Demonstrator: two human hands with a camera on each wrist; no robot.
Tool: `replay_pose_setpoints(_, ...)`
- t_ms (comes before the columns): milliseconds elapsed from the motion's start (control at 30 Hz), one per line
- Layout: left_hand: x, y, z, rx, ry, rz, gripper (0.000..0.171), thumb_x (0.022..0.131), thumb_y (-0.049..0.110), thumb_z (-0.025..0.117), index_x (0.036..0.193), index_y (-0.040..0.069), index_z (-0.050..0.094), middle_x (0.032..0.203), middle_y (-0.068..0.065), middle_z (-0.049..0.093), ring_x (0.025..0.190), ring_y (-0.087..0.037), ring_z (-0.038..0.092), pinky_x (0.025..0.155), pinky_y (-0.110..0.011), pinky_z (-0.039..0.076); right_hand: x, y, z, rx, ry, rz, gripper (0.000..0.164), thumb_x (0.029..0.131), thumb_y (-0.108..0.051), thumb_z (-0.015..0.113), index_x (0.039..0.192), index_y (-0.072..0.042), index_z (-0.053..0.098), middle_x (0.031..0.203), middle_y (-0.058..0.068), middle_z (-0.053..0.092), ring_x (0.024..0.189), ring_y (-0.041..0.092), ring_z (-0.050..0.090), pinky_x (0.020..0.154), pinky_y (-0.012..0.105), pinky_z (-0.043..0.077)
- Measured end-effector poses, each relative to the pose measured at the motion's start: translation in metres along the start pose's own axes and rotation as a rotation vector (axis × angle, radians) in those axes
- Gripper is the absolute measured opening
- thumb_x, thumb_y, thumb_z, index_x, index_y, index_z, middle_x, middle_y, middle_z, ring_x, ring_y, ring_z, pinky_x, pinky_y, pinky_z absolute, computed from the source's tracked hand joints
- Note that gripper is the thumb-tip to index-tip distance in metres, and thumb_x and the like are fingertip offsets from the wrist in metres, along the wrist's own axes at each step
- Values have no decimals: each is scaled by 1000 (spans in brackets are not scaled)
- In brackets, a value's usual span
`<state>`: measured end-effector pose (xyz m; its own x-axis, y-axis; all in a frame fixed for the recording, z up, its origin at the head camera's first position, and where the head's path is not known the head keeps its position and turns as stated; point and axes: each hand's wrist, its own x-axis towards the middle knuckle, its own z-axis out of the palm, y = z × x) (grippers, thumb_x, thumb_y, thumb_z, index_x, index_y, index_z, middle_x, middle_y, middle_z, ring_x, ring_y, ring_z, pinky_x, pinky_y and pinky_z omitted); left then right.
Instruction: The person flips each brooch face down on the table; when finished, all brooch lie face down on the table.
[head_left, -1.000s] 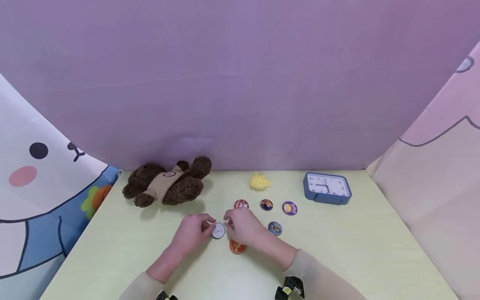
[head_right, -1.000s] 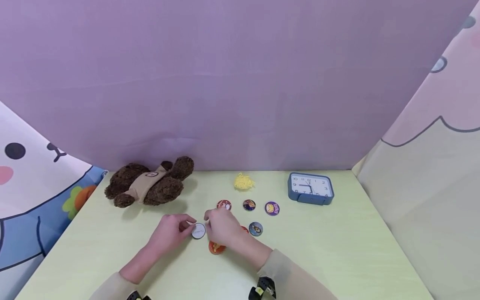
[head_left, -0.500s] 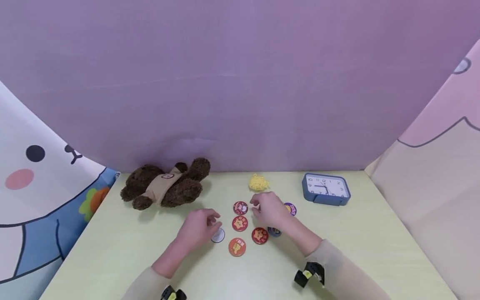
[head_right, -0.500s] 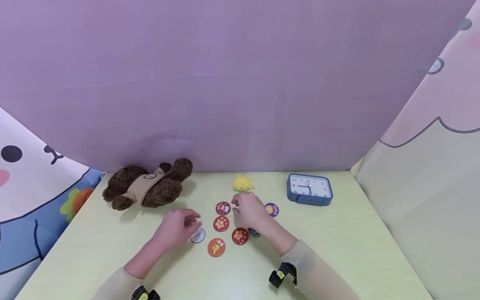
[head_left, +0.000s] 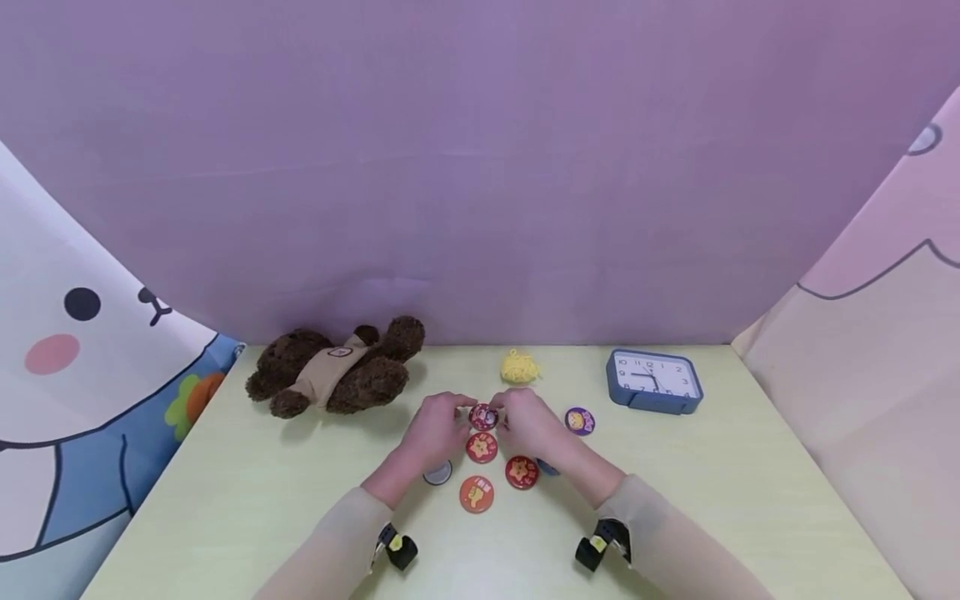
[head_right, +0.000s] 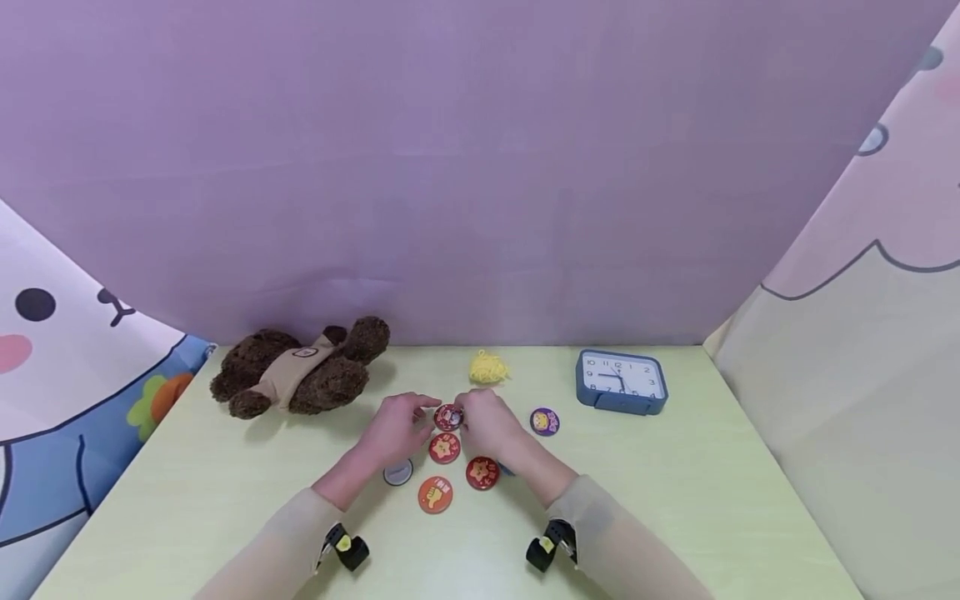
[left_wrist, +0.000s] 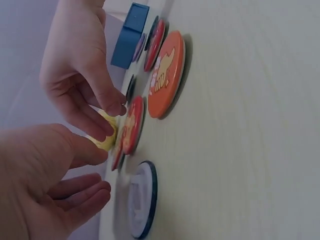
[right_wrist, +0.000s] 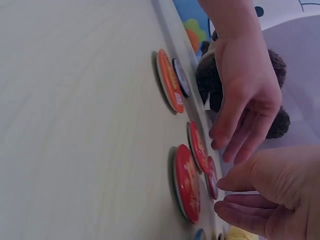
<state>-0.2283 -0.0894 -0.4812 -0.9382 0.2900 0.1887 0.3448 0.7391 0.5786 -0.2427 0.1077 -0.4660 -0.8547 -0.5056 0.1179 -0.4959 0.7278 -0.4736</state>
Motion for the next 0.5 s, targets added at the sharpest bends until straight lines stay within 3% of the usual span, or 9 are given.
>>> replay_pose_setpoints(200, 3, -5, 7, 7, -6, -33, 33, 89, 5, 81, 122, 2, 77, 98, -11, 78, 85, -18, 69, 76, -37, 61, 7, -7, 9, -109, -34, 8, 19, 89, -2, 80, 108, -2, 75, 93, 9, 74, 81, 19, 69, 77, 33, 65)
replay_pose_setpoints(367, 7, -3, 12, 69, 0, -15, 22, 90, 9, 83, 111, 4, 81, 93, -6, 78, 81, -15, 67, 72, -31, 58, 10, -9, 10, -160, -53, 39, 22, 87, -2, 82, 108, -4, 76, 91, 7, 70, 80, 19, 67, 75, 35, 65)
replay_pose_setpoints(500, 8, -3, 15, 94, 18, -15, 16, 89, 11, 85, 104, 5, 82, 92, -6, 80, 82, -17, 70, 75, -34, 60, 11, -8, 10, -160, -62, 49, 19, 89, -3, 81, 107, -4, 77, 91, 8, 70, 81, 20, 68, 76, 36, 65)
